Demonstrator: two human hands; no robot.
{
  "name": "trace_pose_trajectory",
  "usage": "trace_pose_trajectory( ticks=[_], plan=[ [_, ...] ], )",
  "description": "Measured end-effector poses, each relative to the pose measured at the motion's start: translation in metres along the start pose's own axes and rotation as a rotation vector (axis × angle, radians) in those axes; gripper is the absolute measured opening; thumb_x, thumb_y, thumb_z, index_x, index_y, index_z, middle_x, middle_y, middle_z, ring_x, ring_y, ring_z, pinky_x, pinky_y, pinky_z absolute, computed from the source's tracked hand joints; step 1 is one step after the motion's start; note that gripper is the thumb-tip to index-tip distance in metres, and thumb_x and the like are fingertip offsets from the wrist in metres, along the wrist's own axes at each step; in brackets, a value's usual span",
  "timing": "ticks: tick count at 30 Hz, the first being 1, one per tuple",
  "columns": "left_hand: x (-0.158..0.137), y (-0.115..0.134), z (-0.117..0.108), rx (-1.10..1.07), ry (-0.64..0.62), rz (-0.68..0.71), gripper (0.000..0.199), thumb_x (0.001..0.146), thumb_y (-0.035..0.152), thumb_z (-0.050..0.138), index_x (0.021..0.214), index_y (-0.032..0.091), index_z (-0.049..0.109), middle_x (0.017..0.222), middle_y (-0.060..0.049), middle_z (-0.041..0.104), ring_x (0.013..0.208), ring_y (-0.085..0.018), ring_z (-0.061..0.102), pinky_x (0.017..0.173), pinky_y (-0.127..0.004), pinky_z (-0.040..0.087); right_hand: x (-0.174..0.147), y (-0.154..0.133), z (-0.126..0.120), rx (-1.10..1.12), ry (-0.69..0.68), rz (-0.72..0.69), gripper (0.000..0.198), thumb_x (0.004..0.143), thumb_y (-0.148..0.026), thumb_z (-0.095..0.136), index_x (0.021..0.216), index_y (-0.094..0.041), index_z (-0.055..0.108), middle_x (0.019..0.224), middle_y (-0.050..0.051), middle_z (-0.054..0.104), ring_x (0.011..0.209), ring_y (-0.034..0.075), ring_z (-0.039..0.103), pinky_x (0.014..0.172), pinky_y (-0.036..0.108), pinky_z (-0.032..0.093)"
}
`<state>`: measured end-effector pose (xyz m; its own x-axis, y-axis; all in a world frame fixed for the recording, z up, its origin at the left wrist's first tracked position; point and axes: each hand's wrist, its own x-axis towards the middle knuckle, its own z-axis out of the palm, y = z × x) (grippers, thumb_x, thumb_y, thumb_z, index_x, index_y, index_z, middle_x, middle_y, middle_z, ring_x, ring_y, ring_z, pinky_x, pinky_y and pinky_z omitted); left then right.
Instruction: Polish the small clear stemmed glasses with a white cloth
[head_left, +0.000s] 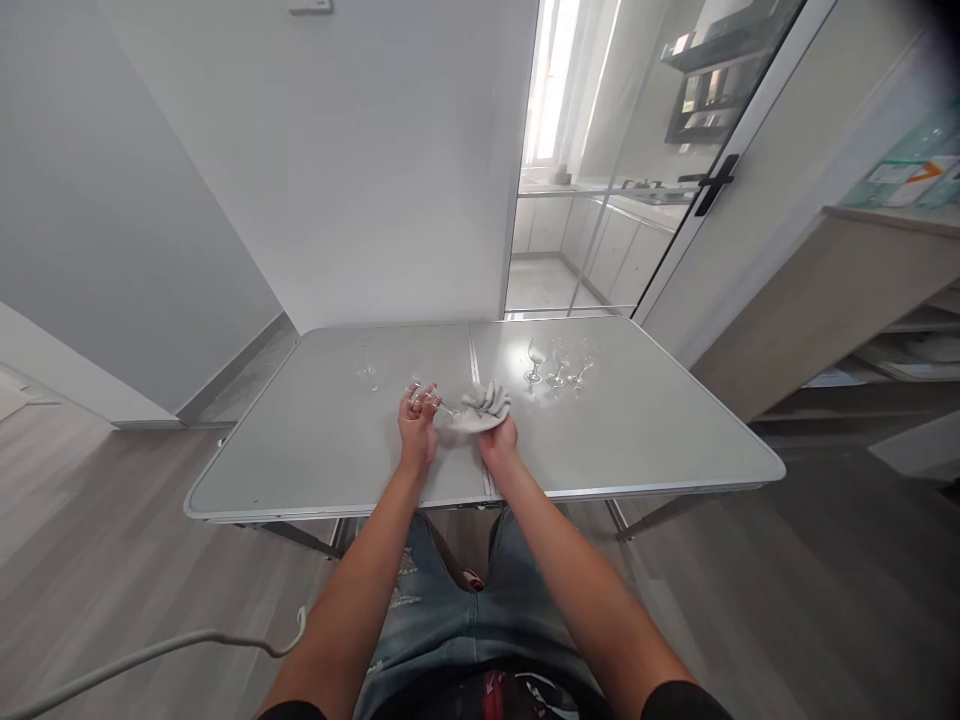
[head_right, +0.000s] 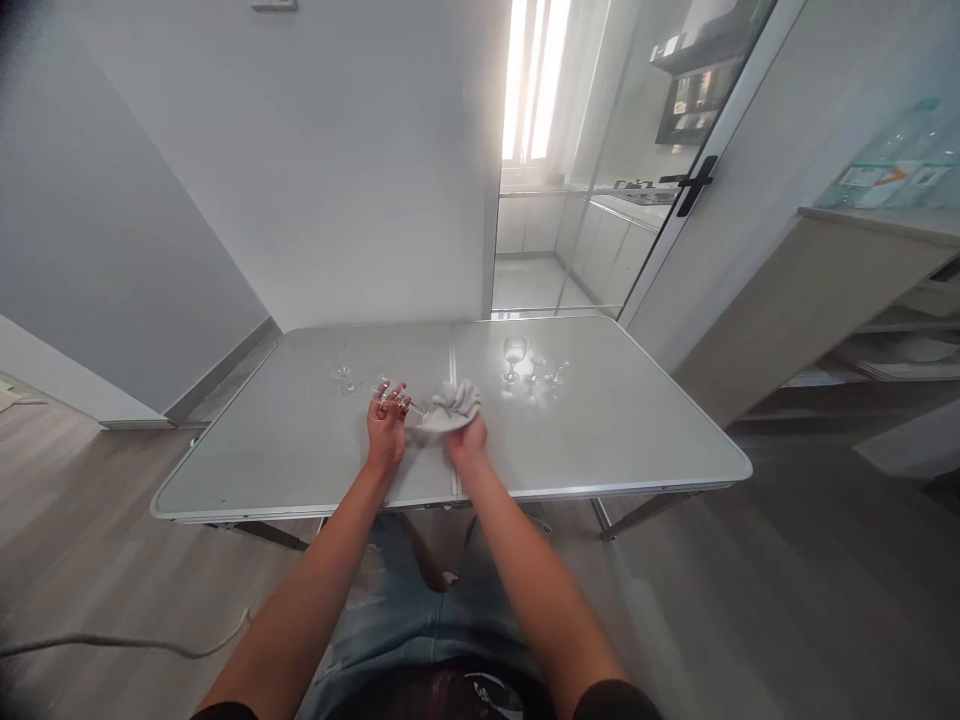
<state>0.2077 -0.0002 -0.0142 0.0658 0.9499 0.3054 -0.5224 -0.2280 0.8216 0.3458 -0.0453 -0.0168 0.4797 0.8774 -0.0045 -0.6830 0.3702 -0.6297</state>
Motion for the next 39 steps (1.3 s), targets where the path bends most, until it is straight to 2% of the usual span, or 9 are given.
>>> trace_pose_trajectory(
  ticks=[3,7,9,14,21,28,31,35,39],
  plan=[
    [0.001,0.001,-0.001,0.006,0.009,0.007,0.067,0.078,0.051,0.082,0.132,0.030,0.048,0.137,-0.013,0.061,0.105,-0.017,0.070,0.092,-0.033,0.055,0.000,-0.007,-0.001,0.019,0.061,-0.106,0.021,0.087,-0.042,0.058,0.091,-0.024,0.067,0.090,0.000,0.075,0.084,0.016,0.068,0.080,0.032,0.058],
    [-0.002,0.001,0.005,0.021,0.005,0.036,0.071,0.072,0.039,0.089,0.128,0.029,0.047,0.130,-0.010,0.063,0.116,-0.020,0.067,0.099,-0.039,0.055,-0.009,0.000,0.008,-0.008,-0.010,-0.081,0.016,0.086,-0.037,0.066,0.096,-0.025,0.064,0.094,-0.003,0.072,0.081,0.011,0.067,0.075,0.024,0.056],
    [-0.003,0.002,0.009,0.036,-0.001,0.047,0.073,0.070,0.035,0.090,0.127,0.029,0.046,0.126,-0.009,0.065,0.118,-0.022,0.066,0.101,-0.041,0.054,-0.013,0.006,0.011,-0.068,-0.043,-0.080,0.022,0.084,-0.036,0.070,0.102,-0.024,0.064,0.096,-0.002,0.072,0.082,0.011,0.067,0.074,0.023,0.055],
    [-0.007,0.005,0.013,0.034,-0.038,0.026,0.073,0.070,0.031,0.090,0.127,0.029,0.045,0.124,-0.009,0.064,0.104,-0.021,0.072,0.095,-0.040,0.058,-0.015,0.010,0.010,-0.249,-0.041,-0.138,0.046,0.079,-0.035,0.077,0.121,-0.021,0.064,0.109,0.004,0.074,0.091,0.015,0.068,0.081,0.026,0.055],
    [-0.007,0.008,0.014,0.012,-0.049,0.054,0.074,0.072,0.036,0.088,0.130,0.031,0.042,0.131,-0.011,0.061,0.107,-0.024,0.072,0.098,-0.045,0.057,-0.025,0.004,0.003,-0.734,0.012,-0.326,0.032,0.075,-0.032,0.078,0.104,-0.020,0.073,0.091,0.001,0.075,0.083,0.017,0.064,0.078,0.027,0.053],
    [-0.008,0.005,0.014,0.047,-0.083,0.017,0.077,0.071,0.041,0.089,0.129,0.032,0.039,0.130,-0.011,0.063,0.109,-0.025,0.072,0.100,-0.046,0.055,-0.028,-0.001,0.012,-0.549,-0.045,-0.361,0.060,0.071,-0.019,0.076,0.129,-0.025,0.063,0.117,0.002,0.072,0.105,0.016,0.065,0.095,0.029,0.052],
    [-0.008,0.004,0.013,0.044,-0.112,0.008,0.076,0.071,0.039,0.089,0.128,0.032,0.039,0.130,-0.010,0.063,0.107,-0.026,0.073,0.100,-0.047,0.055,-0.028,-0.002,0.013,-0.563,-0.029,-0.360,0.053,0.071,-0.020,0.076,0.123,-0.026,0.067,0.114,0.001,0.072,0.108,0.017,0.063,0.097,0.029,0.051],
    [-0.008,0.003,0.013,0.033,-0.084,0.014,0.079,0.070,0.038,0.089,0.130,0.031,0.038,0.130,-0.011,0.063,0.107,-0.025,0.073,0.100,-0.046,0.056,-0.029,-0.003,0.011,-0.789,-0.008,-0.347,0.023,0.078,-0.032,0.071,0.097,-0.020,0.075,0.082,-0.001,0.071,0.078,0.017,0.060,0.077,0.026,0.051],
    [-0.008,0.004,0.014,0.045,-0.062,0.007,0.079,0.071,0.037,0.089,0.130,0.031,0.038,0.129,-0.011,0.063,0.104,-0.023,0.074,0.100,-0.045,0.056,-0.034,-0.006,0.011,-0.947,0.079,-0.366,0.021,0.080,-0.039,0.068,0.083,-0.019,0.074,0.068,-0.001,0.066,0.065,0.015,0.051,0.067,0.025,0.047]
  ],
)
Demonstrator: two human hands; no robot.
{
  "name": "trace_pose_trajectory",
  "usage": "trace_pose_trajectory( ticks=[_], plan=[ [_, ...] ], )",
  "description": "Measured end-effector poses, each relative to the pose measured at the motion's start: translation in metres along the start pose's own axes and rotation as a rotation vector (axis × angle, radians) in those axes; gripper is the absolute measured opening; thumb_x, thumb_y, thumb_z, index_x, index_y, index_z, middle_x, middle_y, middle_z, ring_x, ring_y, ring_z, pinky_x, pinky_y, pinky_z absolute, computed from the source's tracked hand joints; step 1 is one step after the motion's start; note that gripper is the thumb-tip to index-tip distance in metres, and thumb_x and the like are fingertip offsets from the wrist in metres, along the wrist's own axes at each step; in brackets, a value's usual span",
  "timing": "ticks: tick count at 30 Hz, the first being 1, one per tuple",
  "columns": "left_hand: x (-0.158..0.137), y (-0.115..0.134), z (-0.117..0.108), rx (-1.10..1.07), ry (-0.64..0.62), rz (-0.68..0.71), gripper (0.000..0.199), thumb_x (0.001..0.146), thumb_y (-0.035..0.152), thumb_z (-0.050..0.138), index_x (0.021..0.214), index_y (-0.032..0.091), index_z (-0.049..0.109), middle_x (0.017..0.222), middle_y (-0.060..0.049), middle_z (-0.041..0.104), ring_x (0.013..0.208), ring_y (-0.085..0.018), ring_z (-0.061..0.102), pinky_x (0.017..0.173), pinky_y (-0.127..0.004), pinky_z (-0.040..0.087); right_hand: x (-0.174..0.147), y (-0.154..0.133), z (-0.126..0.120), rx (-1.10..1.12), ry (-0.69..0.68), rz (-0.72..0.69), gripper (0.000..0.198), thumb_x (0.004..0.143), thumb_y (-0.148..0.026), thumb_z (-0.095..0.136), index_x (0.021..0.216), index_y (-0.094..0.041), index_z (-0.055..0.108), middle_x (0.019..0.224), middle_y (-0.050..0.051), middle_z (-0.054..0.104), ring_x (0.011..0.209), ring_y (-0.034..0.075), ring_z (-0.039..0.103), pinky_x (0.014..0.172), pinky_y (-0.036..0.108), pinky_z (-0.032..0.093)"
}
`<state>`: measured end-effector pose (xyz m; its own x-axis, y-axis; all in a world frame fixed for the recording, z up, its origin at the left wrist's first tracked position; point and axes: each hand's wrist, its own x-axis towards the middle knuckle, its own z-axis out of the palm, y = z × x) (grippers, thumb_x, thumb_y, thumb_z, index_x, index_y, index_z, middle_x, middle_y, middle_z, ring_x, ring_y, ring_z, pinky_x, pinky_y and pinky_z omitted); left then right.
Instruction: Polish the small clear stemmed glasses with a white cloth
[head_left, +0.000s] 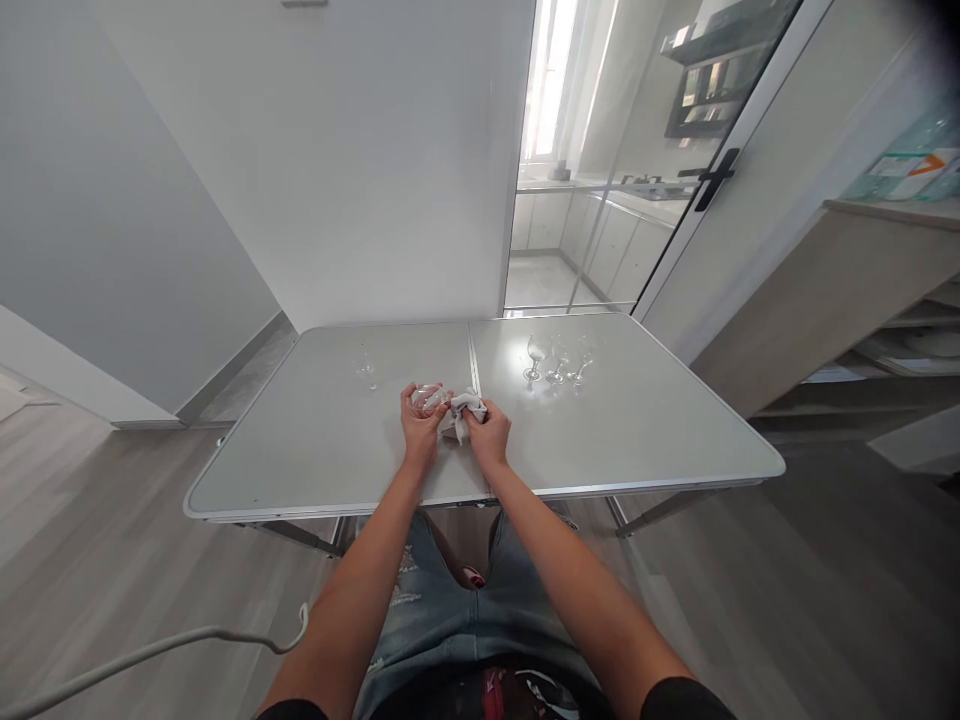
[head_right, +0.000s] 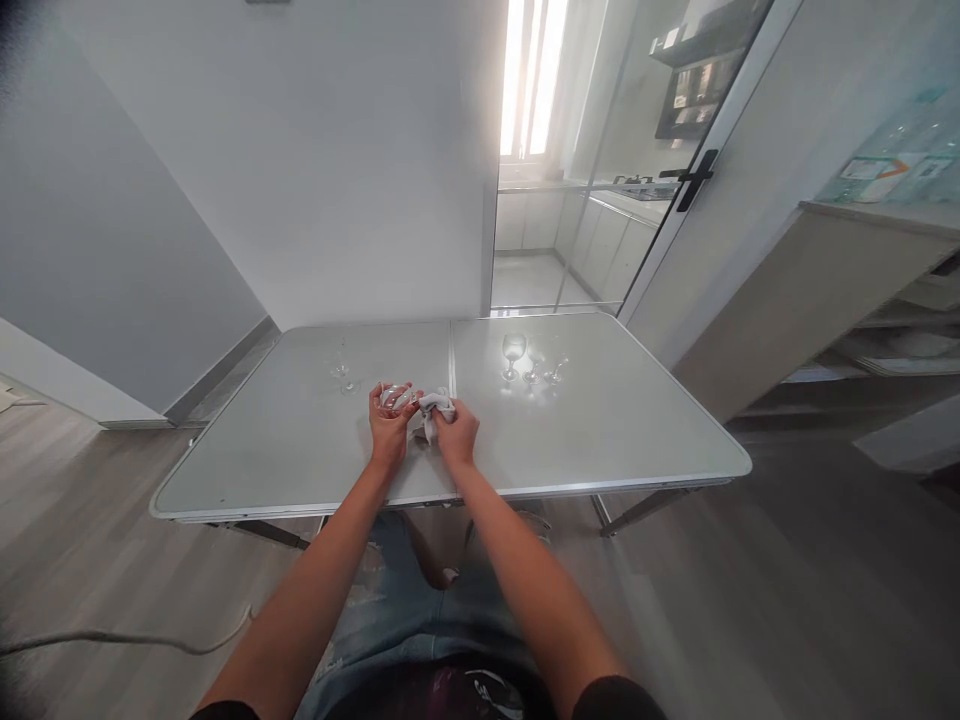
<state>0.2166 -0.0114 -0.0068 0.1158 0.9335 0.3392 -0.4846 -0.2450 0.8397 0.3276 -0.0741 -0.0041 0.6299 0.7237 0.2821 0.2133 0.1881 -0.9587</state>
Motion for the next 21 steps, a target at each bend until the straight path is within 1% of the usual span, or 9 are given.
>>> trace_pose_trajectory(
  ticks=[3,7,9,10,12,15,17,19,21],
  plan=[
    [0.0002,0.0008,0.0001,-0.019,0.000,0.002,0.076,0.071,0.034,0.089,0.128,0.030,0.038,0.129,-0.010,0.063,0.105,-0.024,0.074,0.102,-0.047,0.055,-0.0016,-0.0039,-0.0017,0.005,-0.003,-0.020,0.022,0.081,-0.035,0.066,0.096,-0.021,0.075,0.083,0.000,0.072,0.074,0.017,0.057,0.076,0.026,0.050],
    [0.0006,-0.0001,-0.0006,-0.044,-0.003,0.011,0.076,0.071,0.032,0.090,0.128,0.030,0.039,0.128,-0.010,0.064,0.106,-0.024,0.074,0.102,-0.047,0.055,-0.0014,-0.0031,-0.0006,0.114,0.038,-0.072,0.043,0.079,-0.027,0.068,0.121,-0.025,0.070,0.112,0.002,0.074,0.097,0.019,0.064,0.094,0.030,0.050],
    [0.0008,-0.0008,-0.0011,-0.045,-0.022,-0.001,0.078,0.070,0.034,0.090,0.128,0.030,0.039,0.127,-0.010,0.064,0.104,-0.025,0.074,0.101,-0.045,0.055,-0.0005,-0.0006,0.0010,0.154,0.039,-0.085,0.049,0.078,-0.025,0.068,0.127,-0.024,0.067,0.121,0.003,0.072,0.105,0.020,0.065,0.099,0.032,0.049],
    [0.0009,-0.0010,-0.0013,-0.047,-0.032,-0.009,0.078,0.069,0.034,0.091,0.128,0.030,0.039,0.127,-0.010,0.065,0.103,-0.025,0.074,0.100,-0.045,0.055,0.0000,0.0007,0.0018,0.153,0.027,-0.083,0.050,0.078,-0.025,0.068,0.128,-0.023,0.066,0.122,0.003,0.071,0.107,0.020,0.065,0.100,0.033,0.049],
    [0.0010,-0.0009,-0.0016,-0.055,-0.043,-0.015,0.078,0.068,0.034,0.092,0.127,0.030,0.040,0.126,-0.010,0.066,0.103,-0.025,0.075,0.099,-0.044,0.056,0.0010,0.0025,0.0029,0.104,-0.011,-0.071,0.046,0.081,-0.027,0.064,0.126,-0.020,0.067,0.119,0.004,0.073,0.104,0.020,0.065,0.097,0.033,0.050],
    [0.0013,-0.0002,-0.0017,-0.066,-0.040,-0.010,0.077,0.067,0.032,0.092,0.126,0.031,0.042,0.126,-0.008,0.066,0.103,-0.025,0.075,0.099,-0.044,0.056,0.0018,0.0028,0.0027,-0.023,-0.058,-0.064,0.035,0.083,-0.029,0.060,0.115,-0.018,0.070,0.104,0.004,0.075,0.090,0.019,0.065,0.085,0.030,0.051],
    [0.0016,-0.0001,-0.0016,-0.067,-0.035,-0.011,0.076,0.068,0.031,0.092,0.125,0.031,0.042,0.125,-0.008,0.066,0.103,-0.025,0.075,0.099,-0.044,0.056,0.0016,0.0015,0.0017,-0.108,-0.046,-0.061,0.026,0.084,-0.031,0.060,0.102,-0.018,0.072,0.090,0.002,0.075,0.078,0.018,0.063,0.077,0.028,0.049],
    [0.0019,-0.0005,-0.0014,-0.061,-0.024,-0.013,0.076,0.068,0.030,0.092,0.125,0.031,0.042,0.124,-0.008,0.066,0.102,-0.024,0.075,0.099,-0.043,0.057,0.0008,0.0001,0.0003,-0.173,-0.005,-0.051,0.020,0.084,-0.035,0.062,0.090,-0.018,0.071,0.079,0.001,0.072,0.070,0.017,0.060,0.070,0.026,0.047],
    [0.0020,-0.0013,-0.0012,-0.050,-0.008,-0.012,0.076,0.068,0.030,0.092,0.125,0.030,0.042,0.124,-0.008,0.066,0.102,-0.024,0.075,0.098,-0.043,0.057,0.0001,-0.0006,-0.0005,-0.200,0.023,-0.046,0.020,0.083,-0.037,0.063,0.087,-0.019,0.070,0.076,0.000,0.071,0.068,0.017,0.059,0.069,0.026,0.046]
  ],
)
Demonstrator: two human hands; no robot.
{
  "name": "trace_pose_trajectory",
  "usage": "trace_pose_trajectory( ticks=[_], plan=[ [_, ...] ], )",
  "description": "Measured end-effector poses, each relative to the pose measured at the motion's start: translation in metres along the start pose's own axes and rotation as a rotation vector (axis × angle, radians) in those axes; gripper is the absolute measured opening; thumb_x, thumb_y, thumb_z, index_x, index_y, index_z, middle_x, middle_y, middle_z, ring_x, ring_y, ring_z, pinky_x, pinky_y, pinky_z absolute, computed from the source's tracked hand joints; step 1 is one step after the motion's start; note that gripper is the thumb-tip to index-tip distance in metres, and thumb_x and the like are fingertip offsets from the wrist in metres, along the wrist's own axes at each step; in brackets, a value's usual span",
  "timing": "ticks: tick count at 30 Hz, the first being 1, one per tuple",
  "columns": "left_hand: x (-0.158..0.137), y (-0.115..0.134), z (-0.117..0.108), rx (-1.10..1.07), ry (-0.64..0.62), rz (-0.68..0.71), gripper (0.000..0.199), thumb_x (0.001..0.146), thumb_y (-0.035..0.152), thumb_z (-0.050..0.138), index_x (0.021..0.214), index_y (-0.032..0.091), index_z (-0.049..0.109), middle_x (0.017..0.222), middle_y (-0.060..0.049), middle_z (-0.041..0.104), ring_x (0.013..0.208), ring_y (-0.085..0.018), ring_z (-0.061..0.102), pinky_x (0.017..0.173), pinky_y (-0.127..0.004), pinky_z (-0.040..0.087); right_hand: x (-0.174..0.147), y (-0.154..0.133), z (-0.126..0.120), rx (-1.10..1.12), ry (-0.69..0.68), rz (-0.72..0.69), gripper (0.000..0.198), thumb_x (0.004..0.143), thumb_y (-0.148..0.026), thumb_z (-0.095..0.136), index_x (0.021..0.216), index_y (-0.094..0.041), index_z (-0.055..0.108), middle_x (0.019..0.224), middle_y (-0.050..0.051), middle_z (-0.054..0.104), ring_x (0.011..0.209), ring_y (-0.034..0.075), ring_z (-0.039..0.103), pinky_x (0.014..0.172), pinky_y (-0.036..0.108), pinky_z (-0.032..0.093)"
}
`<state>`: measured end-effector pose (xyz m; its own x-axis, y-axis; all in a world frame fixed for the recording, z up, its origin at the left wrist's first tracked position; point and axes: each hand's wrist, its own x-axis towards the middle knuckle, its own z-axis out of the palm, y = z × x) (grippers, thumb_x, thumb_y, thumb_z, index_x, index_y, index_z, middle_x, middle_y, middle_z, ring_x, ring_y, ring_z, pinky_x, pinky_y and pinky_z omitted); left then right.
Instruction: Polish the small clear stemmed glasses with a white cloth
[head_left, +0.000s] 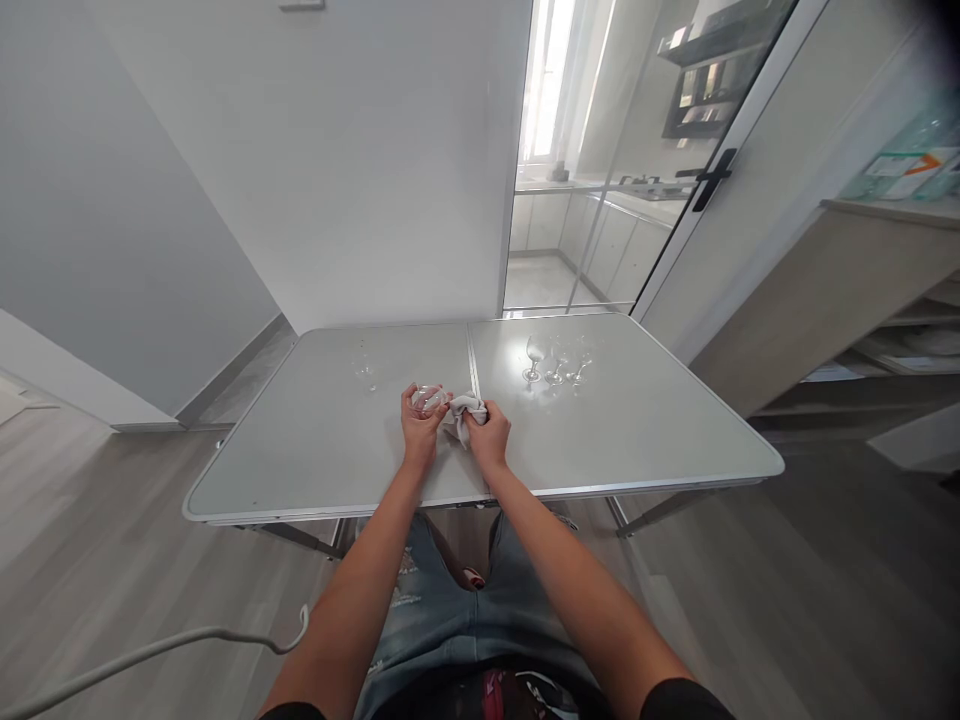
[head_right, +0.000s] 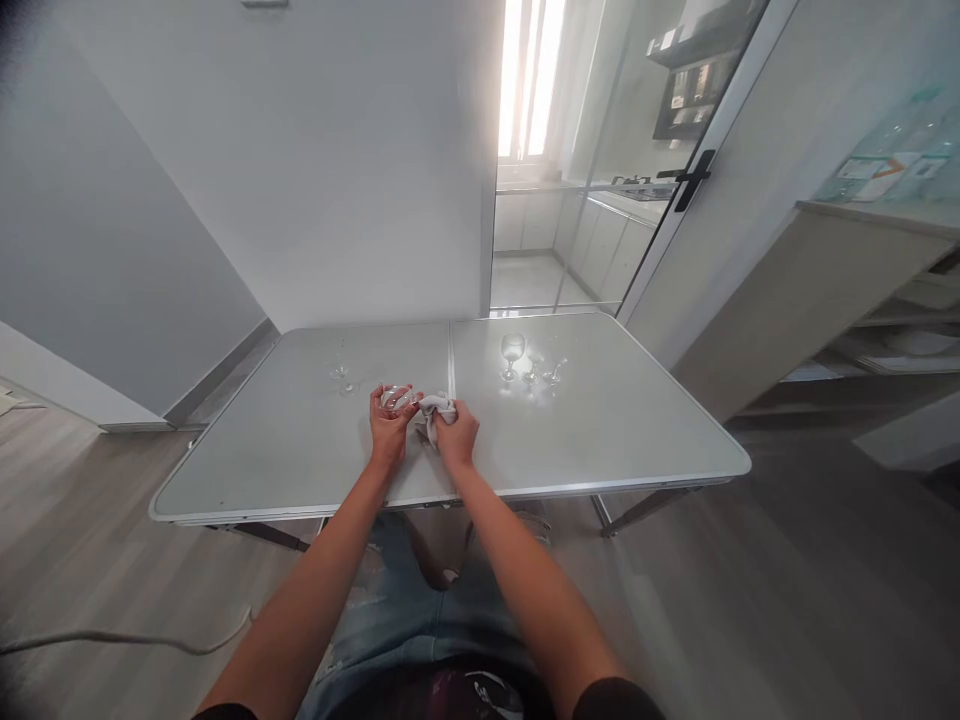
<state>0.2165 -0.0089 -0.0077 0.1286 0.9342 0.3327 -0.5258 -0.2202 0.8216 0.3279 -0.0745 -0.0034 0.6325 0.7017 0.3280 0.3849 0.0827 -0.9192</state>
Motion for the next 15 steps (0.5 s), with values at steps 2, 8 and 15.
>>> trace_pose_trajectory(
  ticks=[2,8,15],
  plan=[
    [-0.0001,-0.0011,0.0001,0.010,-0.003,-0.003,0.076,0.068,0.031,0.092,0.125,0.030,0.041,0.124,-0.008,0.066,0.102,-0.024,0.075,0.098,-0.043,0.058,-0.0002,0.0006,0.0003,0.013,0.006,-0.004,0.023,0.083,-0.036,0.062,0.096,-0.019,0.070,0.084,0.002,0.073,0.074,0.018,0.062,0.073,0.027,0.048],
    [-0.0005,-0.0030,-0.0012,0.002,-0.068,-0.029,0.074,0.069,0.029,0.091,0.124,0.030,0.041,0.125,-0.009,0.067,0.101,-0.025,0.075,0.097,-0.042,0.058,0.0015,0.0048,0.0056,0.139,-0.032,-0.058,0.052,0.083,-0.025,0.054,0.135,-0.019,0.058,0.128,0.007,0.068,0.111,0.020,0.064,0.097,0.031,0.049],
    [0.0006,-0.0020,-0.0016,0.034,-0.021,-0.018,0.077,0.069,0.034,0.091,0.128,0.031,0.041,0.126,-0.009,0.065,0.101,-0.025,0.075,0.095,-0.044,0.059,0.0011,0.0043,0.0050,0.044,-0.082,0.000,0.022,0.084,-0.031,0.056,0.095,-0.018,0.071,0.083,0.003,0.073,0.074,0.019,0.061,0.075,0.029,0.050]
  ],
)
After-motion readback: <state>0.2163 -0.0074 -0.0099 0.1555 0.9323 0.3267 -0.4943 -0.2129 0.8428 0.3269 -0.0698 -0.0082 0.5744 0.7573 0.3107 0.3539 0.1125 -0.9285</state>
